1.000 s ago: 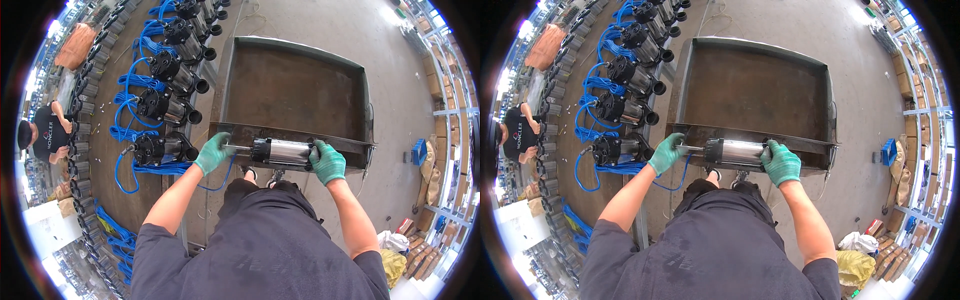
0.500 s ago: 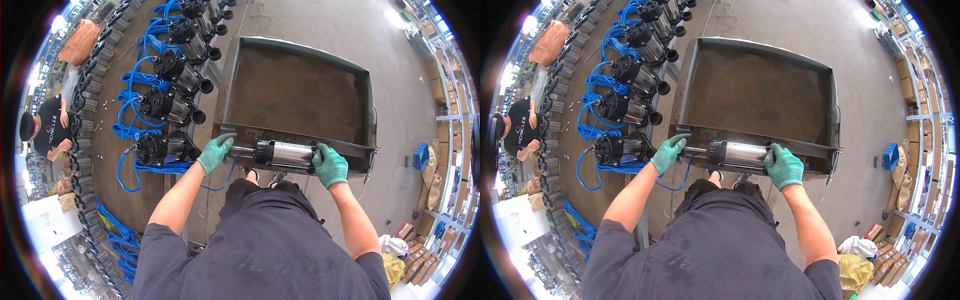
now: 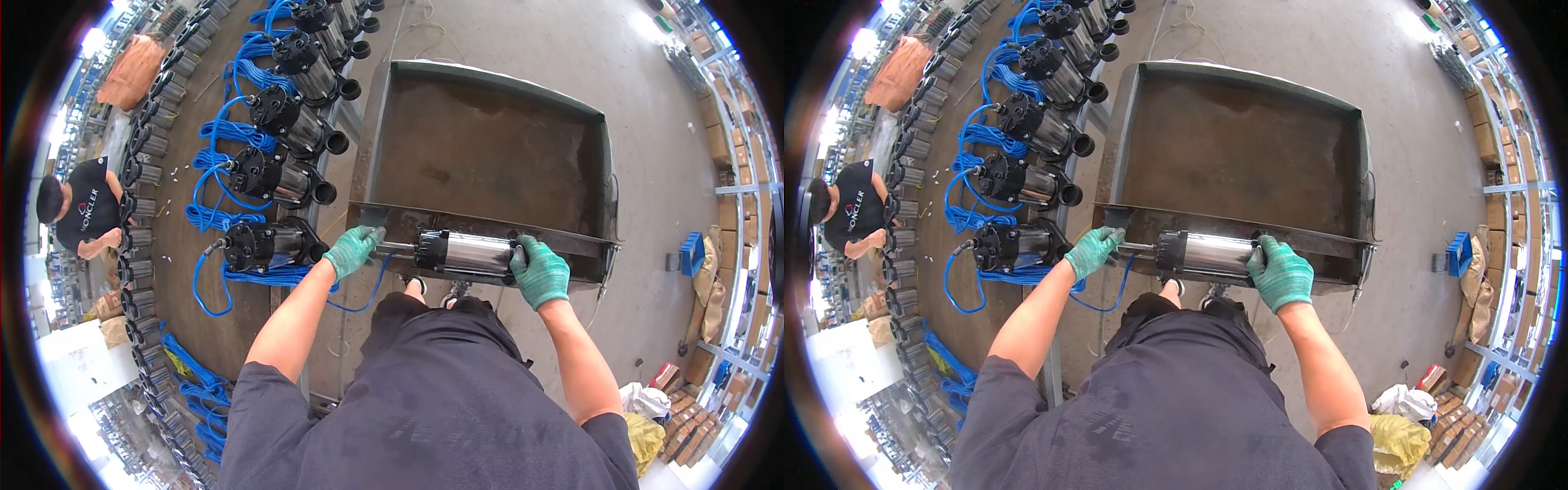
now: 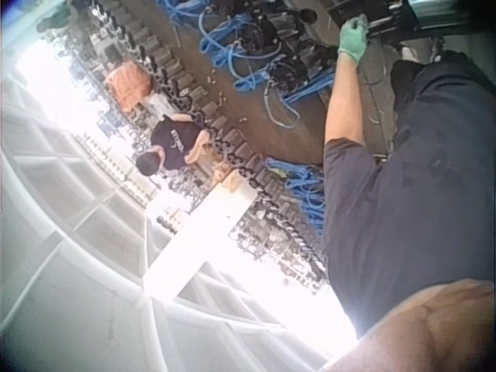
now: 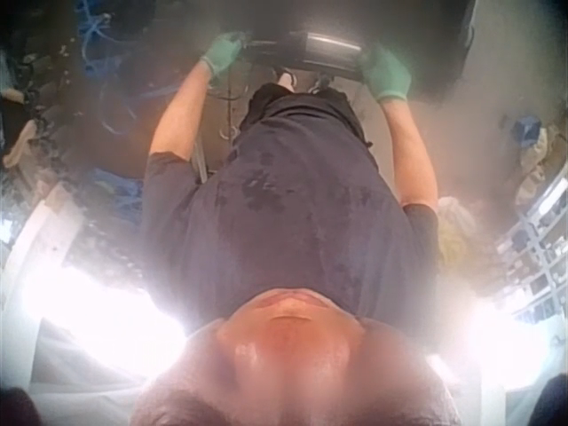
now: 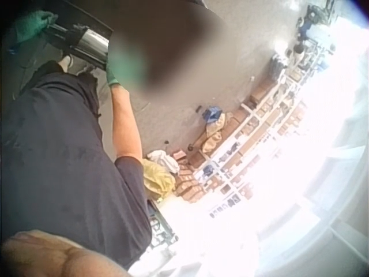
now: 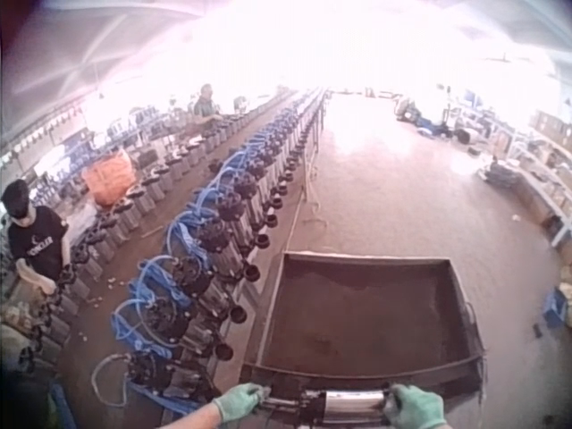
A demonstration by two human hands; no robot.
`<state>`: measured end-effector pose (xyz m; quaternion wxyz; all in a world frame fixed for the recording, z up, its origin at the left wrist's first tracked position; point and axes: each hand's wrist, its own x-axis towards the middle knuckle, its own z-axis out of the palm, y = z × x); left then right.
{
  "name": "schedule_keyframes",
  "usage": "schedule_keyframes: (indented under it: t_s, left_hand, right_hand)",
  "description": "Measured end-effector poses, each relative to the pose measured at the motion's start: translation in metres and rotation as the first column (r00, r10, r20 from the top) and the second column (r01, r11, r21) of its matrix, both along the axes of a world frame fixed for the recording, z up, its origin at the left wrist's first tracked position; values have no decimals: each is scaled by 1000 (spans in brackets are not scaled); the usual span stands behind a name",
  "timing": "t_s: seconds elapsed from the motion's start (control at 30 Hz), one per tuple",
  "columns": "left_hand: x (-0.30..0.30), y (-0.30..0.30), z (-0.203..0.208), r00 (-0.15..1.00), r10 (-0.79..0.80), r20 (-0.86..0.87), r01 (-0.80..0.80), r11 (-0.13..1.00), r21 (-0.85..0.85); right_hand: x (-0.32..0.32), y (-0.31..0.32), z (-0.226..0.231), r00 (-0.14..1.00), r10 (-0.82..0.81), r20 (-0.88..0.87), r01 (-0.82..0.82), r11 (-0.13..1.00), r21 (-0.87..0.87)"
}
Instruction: The person puts on gloves and tests submersible pumps by picking them up from a line, attaching them to a testing rig, and lowering them into a tray of liquid.
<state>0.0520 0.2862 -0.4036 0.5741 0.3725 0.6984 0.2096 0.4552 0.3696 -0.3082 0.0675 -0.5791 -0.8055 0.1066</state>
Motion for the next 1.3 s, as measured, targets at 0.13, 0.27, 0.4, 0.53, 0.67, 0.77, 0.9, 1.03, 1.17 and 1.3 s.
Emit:
schedule_keyframes:
  t_s: [0.13, 0.27, 0.4, 0.53, 0.67, 0.77, 0.9, 1.03, 1.17, 1.3]
  left_hand:
    - [14, 8, 24, 982, 106, 157, -101, 994, -40]
    - [14, 9, 37, 965, 238, 106, -214, 957, -197]
    - [-17, -22, 30, 735, 422, 531, -403, 902, -158]
    - [-36, -19, 11, 807, 499, 316, -496, 863, -97]
    - [-39, -10, -5, 714, 667, 213, -679, 734, -25]
    - [-19, 0, 6, 649, 719, 247, -742, 670, 0]
    - [-1, -10, 8, 742, 636, 210, -666, 735, 128]
    - [47, -27, 11, 960, 277, 39, -272, 893, 359]
    - [104, -29, 36, 921, -20, -390, 204, 876, 437]
    - [124, -19, 43, 871, 17, -492, 193, 908, 372]
  right_hand:
    - [1, 0, 2, 1000, -5, 1, 5, 1000, -1]
    - [0, 2, 2, 1000, -3, -6, 3, 1000, -14]
    - [0, 0, 1, 1000, -6, -18, 5, 1000, -15]
    - [1, 0, -1, 999, 10, -51, -9, 1000, 12]
    - [-3, -1, 2, 998, 16, -60, -16, 1000, 3]
    - [0, -2, -1, 998, -4, -58, 4, 1000, 10]
    - [4, -2, 6, 996, -60, -59, 54, 993, -106]
    - [37, 14, 6, 828, -364, -427, 141, 872, -469]
    - [102, 37, -23, 923, -347, -169, 258, 880, -399]
    - [116, 41, -29, 897, -432, -95, 93, 395, -914]
